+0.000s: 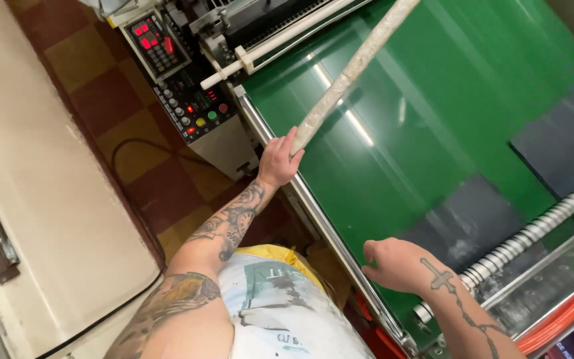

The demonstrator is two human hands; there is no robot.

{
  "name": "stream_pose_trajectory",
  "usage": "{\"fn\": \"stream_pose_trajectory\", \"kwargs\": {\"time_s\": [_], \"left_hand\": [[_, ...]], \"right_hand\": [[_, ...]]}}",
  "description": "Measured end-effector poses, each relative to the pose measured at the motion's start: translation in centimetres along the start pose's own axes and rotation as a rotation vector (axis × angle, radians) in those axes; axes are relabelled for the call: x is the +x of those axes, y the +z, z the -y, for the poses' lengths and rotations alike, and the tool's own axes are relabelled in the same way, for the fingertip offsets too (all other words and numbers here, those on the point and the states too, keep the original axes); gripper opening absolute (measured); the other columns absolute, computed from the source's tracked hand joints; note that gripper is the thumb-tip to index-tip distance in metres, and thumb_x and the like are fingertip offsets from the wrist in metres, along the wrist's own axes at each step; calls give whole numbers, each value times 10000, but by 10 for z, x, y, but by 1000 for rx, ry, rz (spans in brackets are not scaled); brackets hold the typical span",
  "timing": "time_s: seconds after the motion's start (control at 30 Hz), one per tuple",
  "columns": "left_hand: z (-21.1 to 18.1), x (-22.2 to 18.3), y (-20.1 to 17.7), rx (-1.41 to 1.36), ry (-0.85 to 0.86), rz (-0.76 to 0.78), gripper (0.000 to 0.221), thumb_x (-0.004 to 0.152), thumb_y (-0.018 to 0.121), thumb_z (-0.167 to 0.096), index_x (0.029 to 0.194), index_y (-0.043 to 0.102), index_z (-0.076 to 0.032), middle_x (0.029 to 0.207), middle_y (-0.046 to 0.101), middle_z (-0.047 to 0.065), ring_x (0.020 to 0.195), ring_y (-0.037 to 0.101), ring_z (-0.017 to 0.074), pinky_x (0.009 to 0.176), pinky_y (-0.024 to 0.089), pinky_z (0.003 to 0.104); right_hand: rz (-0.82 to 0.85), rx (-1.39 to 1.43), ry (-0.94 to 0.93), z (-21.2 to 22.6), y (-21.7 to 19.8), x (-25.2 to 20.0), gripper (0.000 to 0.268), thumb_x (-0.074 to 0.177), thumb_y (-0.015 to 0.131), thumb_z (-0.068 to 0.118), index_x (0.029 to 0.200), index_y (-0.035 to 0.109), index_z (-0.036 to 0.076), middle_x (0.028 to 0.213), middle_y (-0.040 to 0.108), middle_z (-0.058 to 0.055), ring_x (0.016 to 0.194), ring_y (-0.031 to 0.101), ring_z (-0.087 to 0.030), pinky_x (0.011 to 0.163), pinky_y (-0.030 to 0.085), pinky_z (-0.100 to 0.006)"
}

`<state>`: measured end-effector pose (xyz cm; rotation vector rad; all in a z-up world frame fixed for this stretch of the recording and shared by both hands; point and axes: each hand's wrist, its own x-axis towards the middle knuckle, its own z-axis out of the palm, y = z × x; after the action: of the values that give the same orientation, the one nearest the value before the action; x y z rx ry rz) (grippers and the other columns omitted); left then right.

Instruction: Operating a bag-making machine by using a plastic tube to flatten and guide black plastic bags onto a moving conveyor belt.

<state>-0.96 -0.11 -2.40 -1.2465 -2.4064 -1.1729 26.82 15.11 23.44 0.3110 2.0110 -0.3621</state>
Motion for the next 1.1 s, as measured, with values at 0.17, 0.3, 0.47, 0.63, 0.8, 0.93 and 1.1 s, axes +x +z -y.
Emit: {"fn": "stream_pose_trajectory", "kwargs": {"time_s": [0.17,0.3,0.47,0.63,0.8,0.93,1.1], "left_hand": [[8,35,-11,-146,-220,129,645,889,746,-344,1460,561,-108,1179,695,227,1108,671,420,985,523,515],[-1,116,-9,-18,-207,164,606,949,679,-345,1472,538,-74,1214,677,255,1115,662,456,978,503,564],[13,227,50,-69,-467,237,742,888,714,-497,1546,447,-284,1438,609,95,1331,576,295,1132,442,450],[-16,268,172,-83,-303,291,640,920,729,-483,1488,495,-302,1328,671,136,1235,635,329,1049,512,472],[-150,192,288,-370,-163,511,599,913,677,-322,1470,486,-211,1339,633,214,1248,600,410,1067,494,521],[-240,97,368,-650,-126,668,615,877,611,-93,1473,466,-49,1363,587,311,1284,549,503,1128,444,582],[-332,90,335,-858,-495,883,628,860,654,-314,1428,528,-75,1078,718,93,812,696,179,800,577,335]], "right_hand": [[-228,3,-148,-18,19,24,360,907,605,462,1004,652,118,1012,751,-134,1004,724,-362,832,596,-506],[-270,57,-175,-21,27,31,402,911,597,502,991,672,115,968,753,-151,963,735,-370,803,604,-485],[-594,-147,-105,-17,23,42,499,836,724,527,1167,643,162,1231,610,-94,1278,582,-348,981,541,-494],[-1029,-60,-336,2,-1,-1,499,840,766,415,1193,639,86,1349,556,-157,1387,480,-359,1082,432,-540],[-1129,-122,-139,-4,60,58,209,812,694,261,954,678,109,996,626,-125,1001,633,-339,933,441,-566],[-584,-23,-28,4,68,58,102,849,628,173,794,712,152,763,603,-40,695,648,-280,620,467,-490],[81,-6,-88,2,3,-7,289,1000,545,178,1199,731,275,1185,664,53,986,664,-186,697,558,-319]]}}
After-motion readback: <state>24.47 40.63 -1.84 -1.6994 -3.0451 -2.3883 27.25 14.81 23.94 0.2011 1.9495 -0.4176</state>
